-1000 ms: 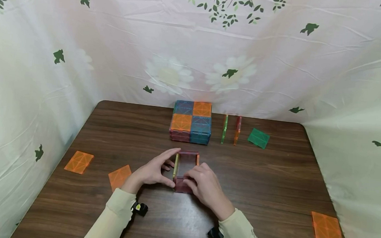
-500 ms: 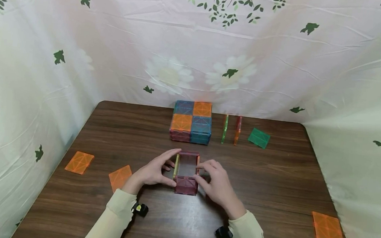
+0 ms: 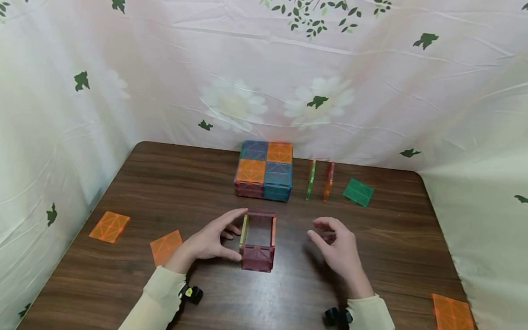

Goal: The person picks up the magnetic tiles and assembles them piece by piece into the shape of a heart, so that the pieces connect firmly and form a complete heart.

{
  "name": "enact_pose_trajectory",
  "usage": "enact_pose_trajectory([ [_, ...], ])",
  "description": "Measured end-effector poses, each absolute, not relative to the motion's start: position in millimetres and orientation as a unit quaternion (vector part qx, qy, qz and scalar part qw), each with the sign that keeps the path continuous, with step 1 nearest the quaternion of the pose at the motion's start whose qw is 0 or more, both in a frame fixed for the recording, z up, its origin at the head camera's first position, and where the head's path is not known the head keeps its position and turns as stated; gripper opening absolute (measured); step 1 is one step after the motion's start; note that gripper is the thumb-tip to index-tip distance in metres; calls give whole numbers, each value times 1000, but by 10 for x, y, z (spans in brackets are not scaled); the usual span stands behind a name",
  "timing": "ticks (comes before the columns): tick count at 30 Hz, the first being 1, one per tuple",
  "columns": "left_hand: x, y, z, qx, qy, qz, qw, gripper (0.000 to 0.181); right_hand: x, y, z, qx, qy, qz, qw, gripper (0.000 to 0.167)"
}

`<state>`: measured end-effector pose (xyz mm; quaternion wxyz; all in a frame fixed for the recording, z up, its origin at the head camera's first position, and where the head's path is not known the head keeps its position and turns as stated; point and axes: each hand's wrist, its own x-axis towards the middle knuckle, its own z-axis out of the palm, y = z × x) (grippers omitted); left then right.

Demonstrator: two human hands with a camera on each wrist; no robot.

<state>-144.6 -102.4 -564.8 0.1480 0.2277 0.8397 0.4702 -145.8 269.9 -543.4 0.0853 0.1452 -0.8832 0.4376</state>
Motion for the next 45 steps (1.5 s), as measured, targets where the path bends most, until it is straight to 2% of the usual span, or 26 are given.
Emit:
enact_pose_trajectory([
  [5,-1276,-1196,-5623,206,843,484,113,108,-1442,2688,-5515,148,-887,432,67,27],
  [12,-930,-1650,-5551,176,877,447,-6,97,-1449,2588,-5611,180,-887,423,39,32],
  [14,-810,-1811,-5567,148,899,412,-25,98,-1456,2549,-5632,191,-883,428,34,33],
  [20,-519,-2166,-5682,70,942,327,-13,106,-1461,2496,-5691,203,-878,433,25,35],
  [24,-461,-2233,-5702,66,956,286,-21,100,-1472,2508,-5698,202,-880,430,24,35],
  [34,-543,-2104,-5624,95,950,293,-43,90,-1482,2670,-5676,172,-890,422,25,35],
  [39,-853,-1730,-5422,185,917,345,-70,86,-1448,2743,-5705,161,-888,429,29,34],
  [45,-1272,-1190,-5197,282,890,356,-29,85,-1396,2727,-5787,158,-886,436,21,34],
])
